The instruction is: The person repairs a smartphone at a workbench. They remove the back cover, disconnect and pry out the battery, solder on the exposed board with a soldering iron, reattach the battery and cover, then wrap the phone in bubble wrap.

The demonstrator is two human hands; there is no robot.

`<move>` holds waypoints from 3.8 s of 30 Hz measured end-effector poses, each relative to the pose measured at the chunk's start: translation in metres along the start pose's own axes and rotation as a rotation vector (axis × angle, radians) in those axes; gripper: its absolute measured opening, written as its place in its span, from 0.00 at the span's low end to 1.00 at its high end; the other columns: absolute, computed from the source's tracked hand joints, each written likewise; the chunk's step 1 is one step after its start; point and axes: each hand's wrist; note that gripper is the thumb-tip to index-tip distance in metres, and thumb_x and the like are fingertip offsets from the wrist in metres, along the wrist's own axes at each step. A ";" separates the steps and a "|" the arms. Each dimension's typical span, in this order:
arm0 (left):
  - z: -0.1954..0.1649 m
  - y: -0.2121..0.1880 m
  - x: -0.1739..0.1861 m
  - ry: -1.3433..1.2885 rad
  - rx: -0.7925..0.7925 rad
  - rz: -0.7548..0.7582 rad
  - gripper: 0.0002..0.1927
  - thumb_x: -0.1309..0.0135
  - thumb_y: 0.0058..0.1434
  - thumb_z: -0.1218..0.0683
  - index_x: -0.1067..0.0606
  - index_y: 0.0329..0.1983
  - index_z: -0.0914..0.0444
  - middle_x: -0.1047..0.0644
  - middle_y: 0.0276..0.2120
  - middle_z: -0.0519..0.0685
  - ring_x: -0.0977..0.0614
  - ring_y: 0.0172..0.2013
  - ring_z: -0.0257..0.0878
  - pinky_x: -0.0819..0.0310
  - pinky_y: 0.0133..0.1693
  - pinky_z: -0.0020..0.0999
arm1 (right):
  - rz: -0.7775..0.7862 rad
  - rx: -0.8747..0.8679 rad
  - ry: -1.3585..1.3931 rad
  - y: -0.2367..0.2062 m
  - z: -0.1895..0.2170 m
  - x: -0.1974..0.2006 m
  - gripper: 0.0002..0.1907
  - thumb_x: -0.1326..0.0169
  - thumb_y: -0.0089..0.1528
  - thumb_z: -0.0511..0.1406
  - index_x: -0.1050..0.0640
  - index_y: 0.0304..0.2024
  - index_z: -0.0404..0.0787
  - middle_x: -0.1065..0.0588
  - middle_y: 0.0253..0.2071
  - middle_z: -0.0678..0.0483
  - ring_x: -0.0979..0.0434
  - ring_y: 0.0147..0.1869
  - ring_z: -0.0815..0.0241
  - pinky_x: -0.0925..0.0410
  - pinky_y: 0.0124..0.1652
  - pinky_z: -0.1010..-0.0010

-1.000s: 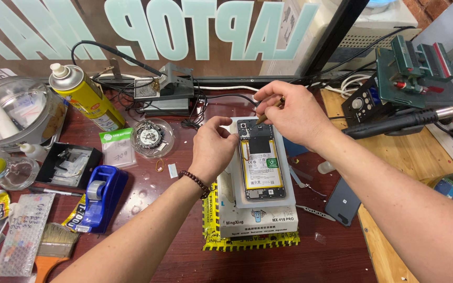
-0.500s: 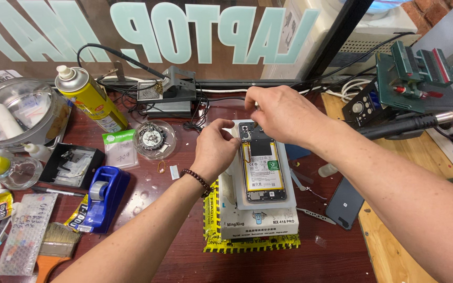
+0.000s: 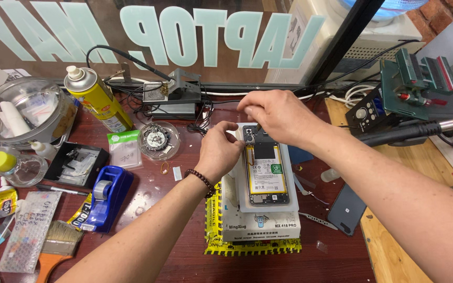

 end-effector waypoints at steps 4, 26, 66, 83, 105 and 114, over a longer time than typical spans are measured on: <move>0.001 0.000 0.000 0.005 0.007 0.002 0.24 0.38 0.53 0.56 0.23 0.54 0.61 0.17 0.35 0.50 0.14 0.39 0.43 0.21 0.44 0.38 | 0.001 0.032 -0.027 -0.001 -0.007 -0.004 0.14 0.51 0.62 0.32 0.19 0.48 0.42 0.18 0.39 0.48 0.16 0.45 0.53 0.26 0.46 0.64; 0.001 -0.003 -0.003 -0.028 0.015 -0.014 0.23 0.38 0.54 0.57 0.23 0.54 0.61 0.16 0.34 0.50 0.14 0.37 0.41 0.21 0.43 0.36 | 0.076 -0.076 0.113 -0.004 -0.008 0.010 0.21 0.52 0.51 0.24 0.18 0.45 0.41 0.16 0.39 0.52 0.14 0.46 0.59 0.24 0.45 0.66; 0.040 -0.012 -0.005 0.227 0.022 -0.132 0.09 0.46 0.59 0.54 0.19 0.36 0.63 0.18 0.34 0.59 0.17 0.39 0.57 0.24 0.43 0.50 | -0.055 -0.336 0.376 -0.036 -0.025 0.007 0.13 0.50 0.61 0.25 0.20 0.47 0.35 0.18 0.37 0.51 0.18 0.40 0.64 0.23 0.42 0.72; 0.029 -0.010 -0.004 0.226 -0.043 -0.146 0.10 0.43 0.57 0.56 0.19 0.41 0.62 0.17 0.39 0.55 0.16 0.41 0.53 0.24 0.45 0.47 | -0.025 -0.113 -0.177 -0.045 0.018 0.008 0.13 0.48 0.59 0.30 0.23 0.46 0.41 0.19 0.33 0.45 0.17 0.40 0.46 0.28 0.40 0.56; 0.042 -0.006 -0.003 0.139 -0.024 -0.151 0.14 0.42 0.56 0.54 0.18 0.46 0.60 0.17 0.35 0.55 0.15 0.37 0.48 0.22 0.43 0.42 | 0.023 -0.107 0.200 -0.031 -0.005 -0.001 0.18 0.53 0.59 0.28 0.19 0.48 0.43 0.16 0.39 0.53 0.14 0.43 0.63 0.24 0.43 0.70; 0.009 -0.018 -0.001 -0.003 -0.150 -0.168 0.11 0.42 0.57 0.54 0.17 0.41 0.61 0.16 0.32 0.53 0.14 0.33 0.45 0.21 0.40 0.37 | 0.000 -0.115 -0.033 -0.027 -0.003 0.005 0.12 0.45 0.61 0.33 0.18 0.46 0.43 0.17 0.37 0.52 0.16 0.39 0.61 0.26 0.42 0.68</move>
Point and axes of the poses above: each hand's wrist, its own y-axis towards the middle knuckle, its own x-axis out of the back of the hand, z = x × y
